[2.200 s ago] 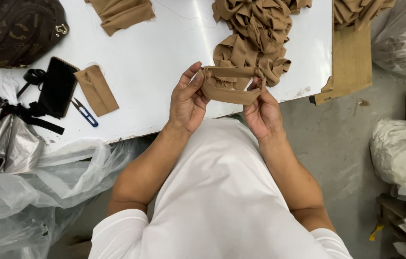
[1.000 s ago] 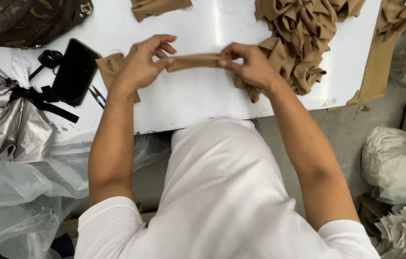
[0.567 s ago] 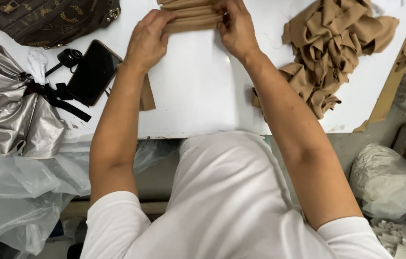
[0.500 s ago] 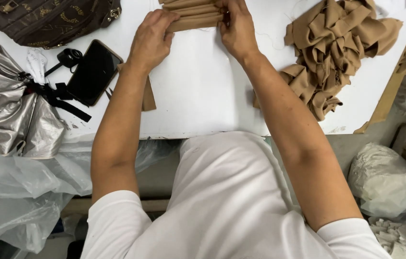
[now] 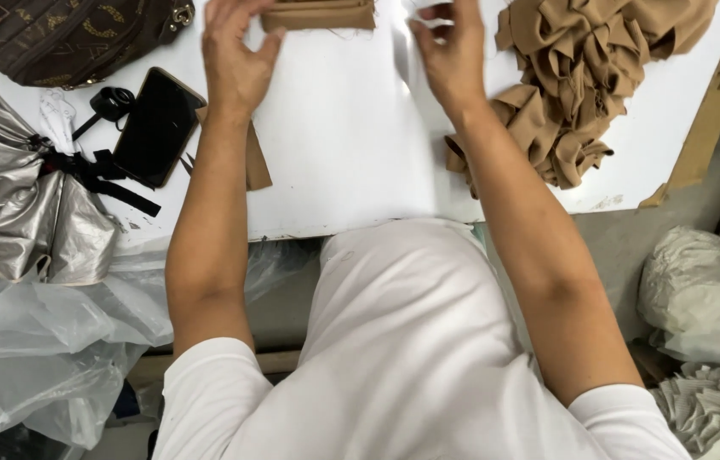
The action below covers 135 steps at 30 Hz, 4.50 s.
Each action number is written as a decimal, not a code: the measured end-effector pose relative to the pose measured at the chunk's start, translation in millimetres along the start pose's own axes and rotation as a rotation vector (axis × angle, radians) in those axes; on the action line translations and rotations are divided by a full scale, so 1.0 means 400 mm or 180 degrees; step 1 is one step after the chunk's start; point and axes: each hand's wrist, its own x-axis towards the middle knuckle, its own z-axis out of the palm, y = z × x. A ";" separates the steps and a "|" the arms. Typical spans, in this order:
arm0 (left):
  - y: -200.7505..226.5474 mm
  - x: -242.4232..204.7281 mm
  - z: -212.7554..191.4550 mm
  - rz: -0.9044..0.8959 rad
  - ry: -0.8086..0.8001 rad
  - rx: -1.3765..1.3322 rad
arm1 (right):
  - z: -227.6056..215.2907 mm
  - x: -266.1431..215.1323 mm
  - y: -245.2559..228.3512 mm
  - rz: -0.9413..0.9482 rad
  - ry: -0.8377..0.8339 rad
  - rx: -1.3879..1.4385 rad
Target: Folding small strips of brown fabric into loops on a work table in a factory setting.
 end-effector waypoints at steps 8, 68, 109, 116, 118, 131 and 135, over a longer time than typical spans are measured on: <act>0.085 -0.158 0.202 0.0667 0.0390 -0.0236 | -0.277 -0.425 0.026 -0.0563 0.1587 0.0454; 0.531 -0.205 0.286 -0.1630 -0.2342 -0.5589 | -0.278 -0.522 -0.090 0.0189 -0.0431 0.2832; 0.379 -0.294 0.233 -0.2974 -0.0850 -0.3994 | -0.298 -0.525 -0.023 0.1668 -0.0302 0.4389; 0.296 -0.277 0.078 -0.1671 -0.1942 -0.1874 | -0.266 -0.471 0.009 0.1607 -0.1241 0.2531; 0.282 -0.270 0.058 -0.1451 -0.2202 -0.1811 | -0.251 -0.411 -0.096 0.1512 -0.1690 0.1736; 0.251 -0.162 -0.054 -0.1800 -0.2227 -0.1302 | -0.180 -0.165 -0.226 0.1969 -0.2596 0.0563; 0.224 -0.128 -0.067 -0.1831 -0.2299 -0.0763 | -0.163 -0.097 -0.245 0.1692 -0.2959 -0.0259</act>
